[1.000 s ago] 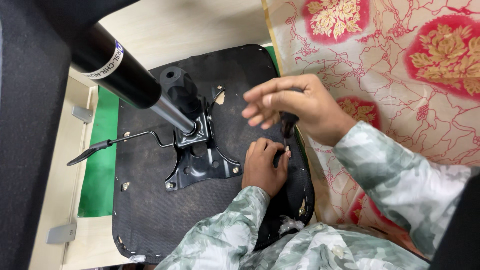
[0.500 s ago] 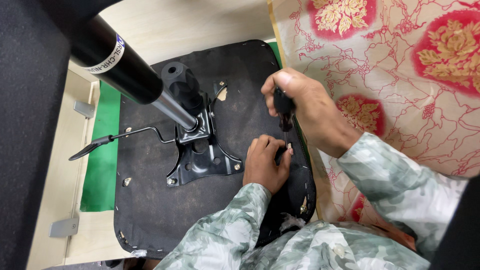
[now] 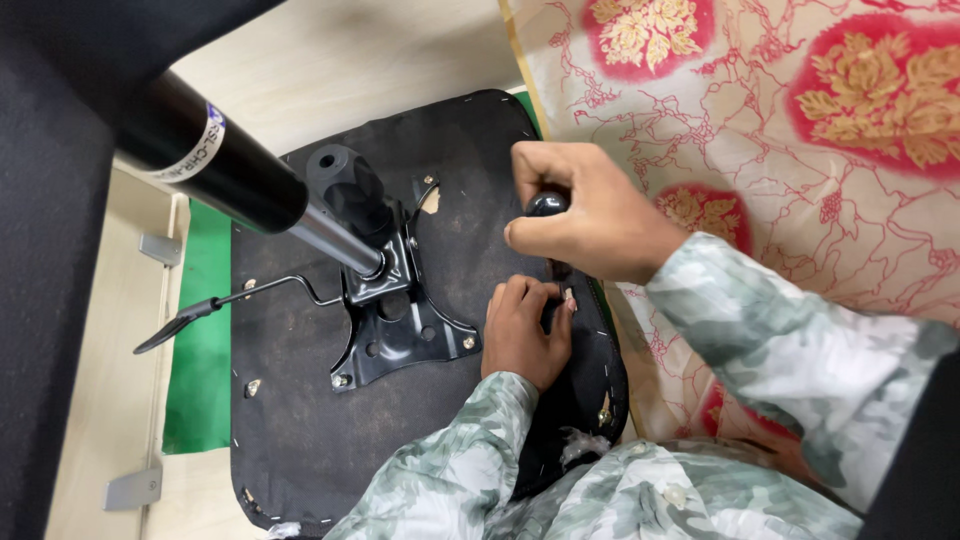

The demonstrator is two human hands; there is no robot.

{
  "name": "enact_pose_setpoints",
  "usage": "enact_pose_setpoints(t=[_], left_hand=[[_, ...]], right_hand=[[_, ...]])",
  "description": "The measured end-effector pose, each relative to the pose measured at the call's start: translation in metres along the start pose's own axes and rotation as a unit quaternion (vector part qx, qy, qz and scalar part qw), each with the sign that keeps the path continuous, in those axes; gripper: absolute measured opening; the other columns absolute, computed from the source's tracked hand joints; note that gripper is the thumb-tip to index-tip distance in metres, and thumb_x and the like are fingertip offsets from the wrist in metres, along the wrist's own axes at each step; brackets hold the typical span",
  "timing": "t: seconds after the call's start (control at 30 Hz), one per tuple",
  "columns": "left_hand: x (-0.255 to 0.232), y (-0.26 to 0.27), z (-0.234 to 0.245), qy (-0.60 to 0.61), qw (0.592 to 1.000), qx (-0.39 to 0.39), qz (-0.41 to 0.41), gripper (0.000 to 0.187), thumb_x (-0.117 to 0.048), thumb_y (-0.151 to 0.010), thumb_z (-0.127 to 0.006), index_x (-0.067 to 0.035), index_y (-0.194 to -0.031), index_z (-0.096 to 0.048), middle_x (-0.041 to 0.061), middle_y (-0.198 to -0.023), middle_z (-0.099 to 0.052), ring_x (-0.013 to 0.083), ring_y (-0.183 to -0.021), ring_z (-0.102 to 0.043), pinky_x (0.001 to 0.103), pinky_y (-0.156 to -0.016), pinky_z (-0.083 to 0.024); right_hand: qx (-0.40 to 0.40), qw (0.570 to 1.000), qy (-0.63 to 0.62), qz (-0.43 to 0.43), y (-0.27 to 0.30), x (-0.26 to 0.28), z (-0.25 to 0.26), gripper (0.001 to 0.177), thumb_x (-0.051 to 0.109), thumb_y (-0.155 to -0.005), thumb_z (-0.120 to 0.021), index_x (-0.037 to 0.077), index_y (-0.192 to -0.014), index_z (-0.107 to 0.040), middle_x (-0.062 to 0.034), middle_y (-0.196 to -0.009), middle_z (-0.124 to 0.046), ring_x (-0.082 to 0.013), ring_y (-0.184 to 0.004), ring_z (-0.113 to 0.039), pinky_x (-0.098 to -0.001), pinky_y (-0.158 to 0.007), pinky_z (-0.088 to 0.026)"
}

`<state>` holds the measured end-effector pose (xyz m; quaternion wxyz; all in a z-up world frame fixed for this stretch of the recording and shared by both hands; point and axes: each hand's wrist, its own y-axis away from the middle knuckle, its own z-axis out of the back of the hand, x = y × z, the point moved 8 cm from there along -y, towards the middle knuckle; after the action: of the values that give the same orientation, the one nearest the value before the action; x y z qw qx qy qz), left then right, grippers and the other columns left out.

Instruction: The person uses a screwdriver to remove screws from the underside of an overturned chair seat. They systematically unscrew fasteners around the perimeter of the seat base while holding the chair steady.

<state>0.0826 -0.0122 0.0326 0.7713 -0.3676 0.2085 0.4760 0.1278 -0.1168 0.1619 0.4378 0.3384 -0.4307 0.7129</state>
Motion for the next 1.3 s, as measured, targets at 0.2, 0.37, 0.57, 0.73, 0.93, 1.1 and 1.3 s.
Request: enact_pose_setpoints(t=[0.2, 0.37, 0.57, 0.73, 0.93, 1.1, 1.3], left_hand=[[0.000, 0.000, 0.000, -0.005, 1.000, -0.013, -0.007, 0.014, -0.018, -0.086, -0.076, -0.007, -0.092, -0.070, 0.008, -0.094, -0.062, 0.0300, -0.093, -0.060, 0.042, -0.084, -0.049], [0.000, -0.001, -0.002, -0.014, 1.000, -0.006, 0.004, 0.014, -0.019, -0.085, -0.076, -0.008, -0.091, -0.071, 0.008, -0.094, -0.064, 0.0302, -0.094, -0.061, 0.042, -0.084, -0.050], [0.000, -0.001, -0.003, -0.025, 1.000, 0.008, 0.017, 0.014, -0.020, -0.086, -0.076, -0.007, -0.091, -0.072, 0.008, -0.095, -0.064, 0.0296, -0.094, -0.061, 0.041, -0.086, -0.050], [-0.004, 0.000, -0.001, -0.020, 1.000, -0.009, -0.002, 0.014, -0.018, -0.083, -0.076, -0.007, -0.091, -0.072, 0.008, -0.095, -0.064, 0.0301, -0.094, -0.062, 0.042, -0.086, -0.050], [-0.001, 0.001, -0.002, -0.014, 1.000, -0.013, 0.005, 0.015, -0.019, -0.083, -0.078, -0.007, -0.090, -0.073, 0.008, -0.094, -0.064, 0.0290, -0.094, -0.062, 0.041, -0.086, -0.051], [0.000, 0.002, -0.001, -0.014, 1.000, -0.016, 0.000, 0.016, -0.018, -0.082, -0.078, -0.005, -0.090, -0.073, 0.008, -0.095, -0.064, 0.0294, -0.094, -0.062, 0.041, -0.086, -0.051], [0.000, 0.003, -0.002, -0.011, 1.000, -0.007, -0.003, 0.015, -0.018, -0.083, -0.076, -0.004, -0.088, -0.071, 0.008, -0.099, -0.065, 0.0290, -0.096, -0.062, 0.041, -0.087, -0.052]], right_hand=[[0.001, 0.977, -0.212, -0.023, -0.002, -0.011, -0.012, 0.007, 0.005, -0.086, -0.058, 0.003, -0.089, -0.063, 0.0002, -0.087, -0.063, -0.0074, -0.078, -0.059, -0.0258, -0.071, -0.049], [0.040, 0.969, -0.244, -0.021, 0.000, -0.006, -0.010, 0.023, 0.002, -0.089, -0.056, -0.003, -0.104, -0.073, -0.0089, -0.101, -0.077, -0.0139, -0.093, -0.074, -0.0285, -0.082, -0.059], [-0.057, 0.975, -0.201, -0.074, 0.009, -0.010, -0.002, 0.020, 0.017, -0.097, -0.064, 0.000, -0.101, -0.074, -0.0057, -0.077, -0.071, -0.0097, -0.068, -0.068, -0.0244, -0.062, -0.057], [-0.092, 0.984, -0.124, -0.084, 0.025, -0.007, 0.005, 0.033, 0.031, -0.104, -0.065, 0.004, -0.084, -0.067, 0.0035, -0.065, -0.058, -0.0039, -0.059, -0.052, -0.0231, -0.051, -0.042], [-0.049, 0.976, -0.208, -0.042, 0.031, -0.001, -0.007, 0.036, 0.032, -0.108, -0.049, 0.006, -0.085, -0.059, 0.0011, -0.079, -0.057, -0.0060, -0.073, -0.056, -0.0240, -0.068, -0.049], [-0.003, 0.972, -0.223, -0.078, 0.033, 0.002, -0.020, 0.032, 0.030, -0.104, -0.052, 0.003, -0.092, -0.065, 0.0004, -0.082, -0.060, -0.0068, -0.078, -0.058, -0.0233, -0.071, -0.049], [0.027, 0.989, -0.128, -0.060, 0.027, 0.016, -0.018, 0.026, 0.024, -0.096, -0.067, 0.002, -0.086, -0.075, -0.0003, -0.074, -0.070, -0.0040, -0.066, -0.062, -0.0219, -0.056, -0.049]])
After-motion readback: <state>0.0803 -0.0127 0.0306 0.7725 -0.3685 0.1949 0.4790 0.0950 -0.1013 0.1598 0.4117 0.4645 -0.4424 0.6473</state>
